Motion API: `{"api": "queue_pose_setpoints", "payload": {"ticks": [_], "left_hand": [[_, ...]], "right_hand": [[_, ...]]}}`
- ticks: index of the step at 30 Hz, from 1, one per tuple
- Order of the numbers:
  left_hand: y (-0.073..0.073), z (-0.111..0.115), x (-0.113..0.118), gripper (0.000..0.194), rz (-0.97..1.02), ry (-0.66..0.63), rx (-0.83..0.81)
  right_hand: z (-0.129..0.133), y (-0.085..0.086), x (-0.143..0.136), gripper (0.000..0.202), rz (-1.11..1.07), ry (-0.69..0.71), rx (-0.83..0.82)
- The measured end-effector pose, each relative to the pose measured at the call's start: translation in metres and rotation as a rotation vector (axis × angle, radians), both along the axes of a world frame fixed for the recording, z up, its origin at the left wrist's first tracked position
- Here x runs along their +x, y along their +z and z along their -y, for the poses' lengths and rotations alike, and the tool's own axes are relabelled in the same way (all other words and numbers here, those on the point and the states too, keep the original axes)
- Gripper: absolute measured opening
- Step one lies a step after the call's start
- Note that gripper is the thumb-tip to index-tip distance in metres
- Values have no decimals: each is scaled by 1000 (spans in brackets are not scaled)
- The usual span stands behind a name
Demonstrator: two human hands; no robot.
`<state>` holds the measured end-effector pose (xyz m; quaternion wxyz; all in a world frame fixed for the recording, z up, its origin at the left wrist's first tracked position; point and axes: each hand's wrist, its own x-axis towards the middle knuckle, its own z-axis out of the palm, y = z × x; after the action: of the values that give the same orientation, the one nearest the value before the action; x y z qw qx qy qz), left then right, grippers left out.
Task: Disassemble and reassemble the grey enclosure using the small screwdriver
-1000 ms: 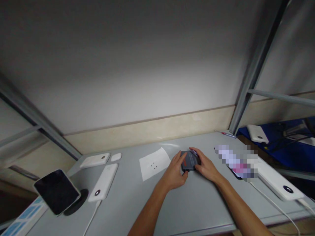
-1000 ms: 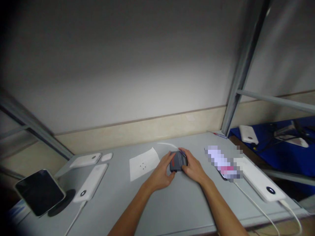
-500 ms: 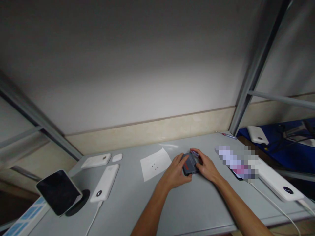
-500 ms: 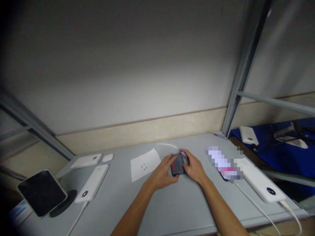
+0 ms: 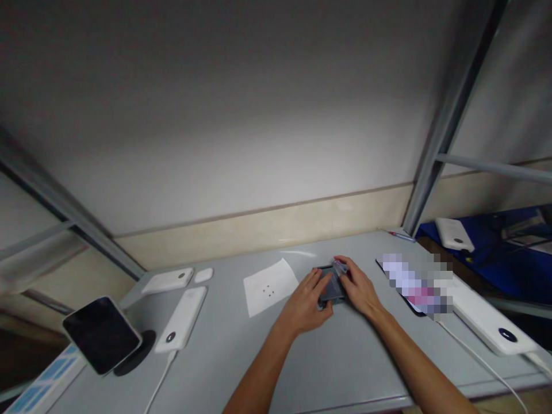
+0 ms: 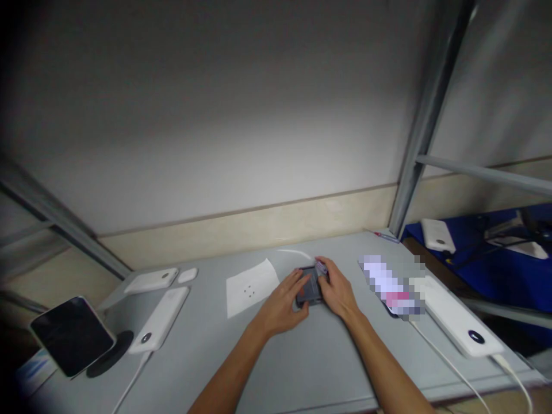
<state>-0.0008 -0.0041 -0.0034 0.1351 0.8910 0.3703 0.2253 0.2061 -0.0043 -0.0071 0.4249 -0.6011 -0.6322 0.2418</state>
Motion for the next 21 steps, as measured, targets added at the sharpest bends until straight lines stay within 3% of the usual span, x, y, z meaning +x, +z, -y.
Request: {"api": "queue_pose_setpoints", "payload": {"ticks": [4,11,17,21], "left_hand": [[10,6,0,59,-13,-60,15],[25,14,0,50,-2,-126,36],[33,14,-1,40,28,-109,19],[37,14,-2,34,172,-82,-41]], "right_hand": [[-1,2,-1,43,-27,20,-33],[-1,5,0,43,35,0,-59],[-2,4,1,45,25,-52,-64],[-5,0,1,46,28,-88,-64]]}}
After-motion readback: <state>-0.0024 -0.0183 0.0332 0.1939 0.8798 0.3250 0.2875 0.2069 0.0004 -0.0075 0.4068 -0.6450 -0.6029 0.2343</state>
